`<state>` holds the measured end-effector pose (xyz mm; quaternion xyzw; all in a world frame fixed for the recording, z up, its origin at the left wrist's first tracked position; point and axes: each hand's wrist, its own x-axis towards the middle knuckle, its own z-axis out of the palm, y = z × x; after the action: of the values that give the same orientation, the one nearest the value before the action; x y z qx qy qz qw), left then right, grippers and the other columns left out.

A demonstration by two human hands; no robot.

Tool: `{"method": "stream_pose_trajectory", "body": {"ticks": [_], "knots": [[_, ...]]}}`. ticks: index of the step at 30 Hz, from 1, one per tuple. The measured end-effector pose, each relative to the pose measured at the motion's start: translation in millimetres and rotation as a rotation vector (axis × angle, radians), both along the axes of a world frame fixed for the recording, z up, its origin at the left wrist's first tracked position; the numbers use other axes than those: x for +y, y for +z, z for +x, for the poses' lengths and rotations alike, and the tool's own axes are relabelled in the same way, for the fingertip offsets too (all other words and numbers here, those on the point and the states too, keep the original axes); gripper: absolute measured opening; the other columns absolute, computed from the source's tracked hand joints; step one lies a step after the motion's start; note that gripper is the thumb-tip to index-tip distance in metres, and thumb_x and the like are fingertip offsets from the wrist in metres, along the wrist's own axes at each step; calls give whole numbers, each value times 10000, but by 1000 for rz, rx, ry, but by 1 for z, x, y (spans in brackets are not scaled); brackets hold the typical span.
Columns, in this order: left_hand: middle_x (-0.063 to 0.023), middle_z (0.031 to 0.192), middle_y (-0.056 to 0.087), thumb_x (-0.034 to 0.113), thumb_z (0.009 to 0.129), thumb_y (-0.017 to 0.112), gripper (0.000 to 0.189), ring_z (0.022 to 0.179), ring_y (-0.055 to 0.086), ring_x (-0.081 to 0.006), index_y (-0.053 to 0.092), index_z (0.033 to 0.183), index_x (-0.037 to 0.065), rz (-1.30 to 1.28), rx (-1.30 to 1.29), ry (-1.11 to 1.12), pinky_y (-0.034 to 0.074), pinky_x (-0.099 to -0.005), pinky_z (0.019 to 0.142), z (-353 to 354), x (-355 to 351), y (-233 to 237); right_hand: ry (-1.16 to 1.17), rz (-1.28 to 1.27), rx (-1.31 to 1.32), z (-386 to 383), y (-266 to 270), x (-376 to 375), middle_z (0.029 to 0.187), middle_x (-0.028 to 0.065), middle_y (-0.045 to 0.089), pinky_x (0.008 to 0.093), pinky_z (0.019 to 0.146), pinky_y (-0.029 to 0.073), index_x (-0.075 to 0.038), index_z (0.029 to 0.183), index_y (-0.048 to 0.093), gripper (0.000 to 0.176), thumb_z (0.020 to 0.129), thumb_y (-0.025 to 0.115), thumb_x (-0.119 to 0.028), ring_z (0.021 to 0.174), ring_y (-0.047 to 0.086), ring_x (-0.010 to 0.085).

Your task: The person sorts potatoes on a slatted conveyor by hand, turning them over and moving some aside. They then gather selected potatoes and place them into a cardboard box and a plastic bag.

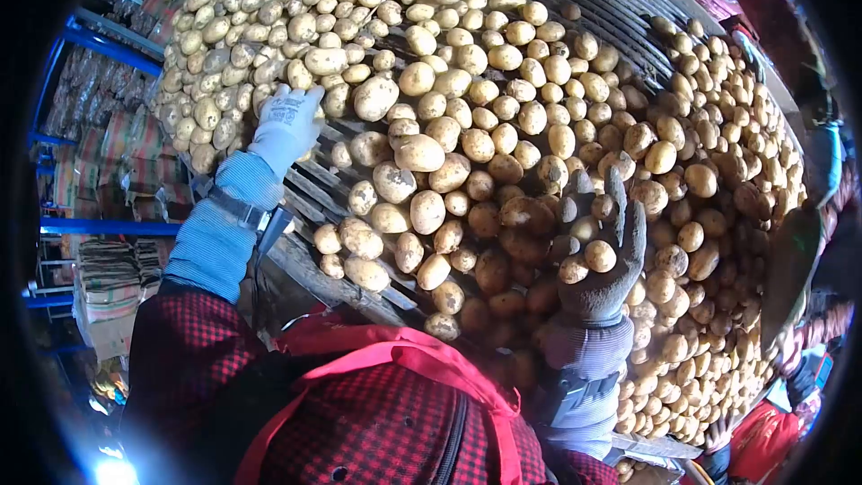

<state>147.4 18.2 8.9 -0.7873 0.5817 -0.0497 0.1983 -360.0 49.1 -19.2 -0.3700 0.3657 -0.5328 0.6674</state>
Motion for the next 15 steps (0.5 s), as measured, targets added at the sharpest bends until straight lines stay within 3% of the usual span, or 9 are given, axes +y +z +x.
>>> {"method": "stream_pose_trajectory", "body": {"ticks": [1,4,6,8,9,10,12,13,15], "knots": [[-123,1228,699,359,871,774,531,1215,594,-375,612,1328,144,32,53,26,492,-492,1018,4,-5,3,-9,43,-11,12,-7,-16,1557,162,510,348,910,598,14,1516,476,481,1124,380,-248,1248,619,269],[-119,1244,699,382,852,796,548,1231,592,-363,636,1318,142,57,94,-45,493,-488,1032,3,-2,14,-29,68,-22,45,-17,-49,1574,165,497,349,900,602,9,1524,465,487,1135,346,-258,1257,612,274],[-128,1280,690,346,854,819,584,1245,587,-362,646,1377,152,-115,237,32,484,-463,1082,-8,7,27,-63,-20,3,55,-5,-47,1557,165,507,351,919,596,12,1522,466,488,1121,382,-252,1263,613,276],[-145,1283,686,278,884,803,553,1243,587,-357,638,1398,157,-394,152,6,485,-440,1082,-12,11,47,-77,-54,16,60,0,-48,1539,164,517,353,937,590,16,1520,466,491,1107,417,-247,1268,615,277],[-161,1282,684,226,899,792,531,1240,580,-359,636,1403,167,-576,55,-113,479,-418,1084,11,4,38,-83,-71,27,59,1,-49,1530,164,522,354,947,587,18,1519,467,494,1100,435,-244,1271,615,278],[-178,1298,687,291,917,777,527,1253,596,-377,628,1414,193,-657,112,-153,483,-422,1079,33,-2,32,-86,-78,28,60,3,-51,1522,164,528,355,956,584,19,1518,467,498,1093,453,-241,1274,616,279],[-183,1336,681,373,952,738,513,1269,613,-399,617,1423,209,-523,436,93,493,-441,1071,43,-26,22,-84,-86,33,62,3,-49,1504,163,538,357,975,578,23,1516,468,507,1079,489,-235,1279,617,281],[-179,1356,681,444,975,703,529,1284,625,-398,597,1444,224,-446,211,91,499,-456,1069,43,-36,17,-87,-93,35,63,4,-50,1495,163,543,358,984,575,25,1515,468,513,1072,507,-232,1282,617,281],[-167,1357,682,447,974,708,538,1278,629,-390,591,1451,228,-441,292,116,497,-460,1071,30,-42,12,-90,-107,38,61,6,-50,1478,162,553,360,1003,569,28,1513,468,526,1058,543,-226,1288,618,283]]}}
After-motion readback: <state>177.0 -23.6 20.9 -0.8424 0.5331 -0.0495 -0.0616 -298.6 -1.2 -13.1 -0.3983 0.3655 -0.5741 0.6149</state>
